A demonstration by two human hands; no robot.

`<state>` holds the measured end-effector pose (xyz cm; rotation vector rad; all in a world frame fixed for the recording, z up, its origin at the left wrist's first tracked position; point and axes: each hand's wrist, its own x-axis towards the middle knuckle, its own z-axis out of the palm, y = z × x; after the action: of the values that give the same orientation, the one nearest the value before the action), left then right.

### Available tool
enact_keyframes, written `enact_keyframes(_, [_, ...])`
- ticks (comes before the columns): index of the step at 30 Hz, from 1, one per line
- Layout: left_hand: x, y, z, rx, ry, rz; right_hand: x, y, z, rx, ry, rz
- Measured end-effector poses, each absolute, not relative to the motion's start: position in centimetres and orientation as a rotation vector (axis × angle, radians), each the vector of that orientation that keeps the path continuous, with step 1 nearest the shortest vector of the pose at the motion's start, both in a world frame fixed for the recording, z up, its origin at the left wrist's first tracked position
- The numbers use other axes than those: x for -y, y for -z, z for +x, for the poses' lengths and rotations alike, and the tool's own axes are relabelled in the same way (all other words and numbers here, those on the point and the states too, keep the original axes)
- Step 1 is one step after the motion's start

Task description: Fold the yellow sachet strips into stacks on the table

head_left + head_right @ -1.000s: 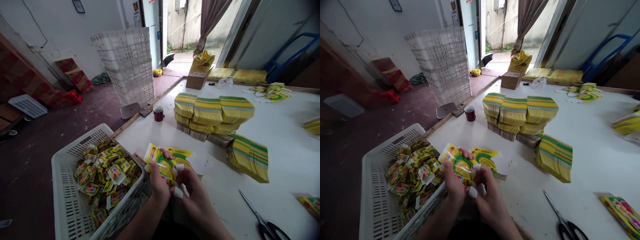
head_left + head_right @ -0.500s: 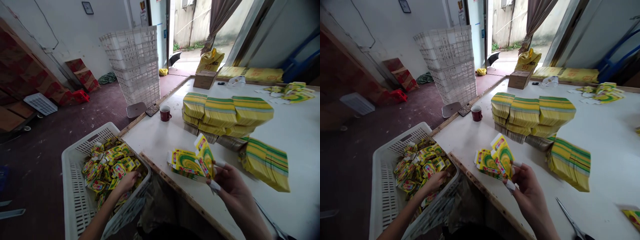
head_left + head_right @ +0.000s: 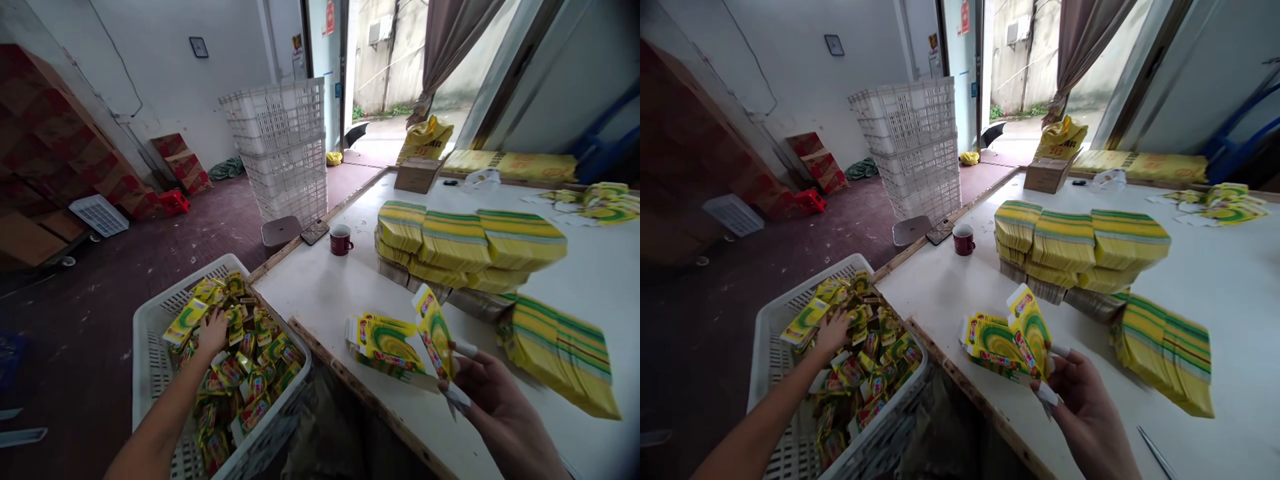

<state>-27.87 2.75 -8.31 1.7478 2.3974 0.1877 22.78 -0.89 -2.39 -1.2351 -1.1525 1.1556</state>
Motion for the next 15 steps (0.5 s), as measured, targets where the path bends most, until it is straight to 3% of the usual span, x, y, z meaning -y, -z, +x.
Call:
enact_keyframes(4, [-4.3, 6.8, -25.9, -2.352, -0.591, 1.586, 1.2, 4.2, 23.7, 1.218, -1.207, -1.200])
enact_keyframes(8, [-2.9, 6.2, -17.2, -2.035, -1.078, 1.532, 1.3, 4.5, 22.9, 1.325, -1.162, -1.202])
enact_keyframes(12, [0.4, 5.1, -5.1, -1.435, -1.333, 1.520, 1.5, 3.8, 19.5, 1.583, -0.941, -1.174])
enact_keyframes(15, [1.4, 3.4, 2.3, -0.690, -1.529, 0.990, 2.1, 3.1, 17.4, 1.750, -0.864, -1.095])
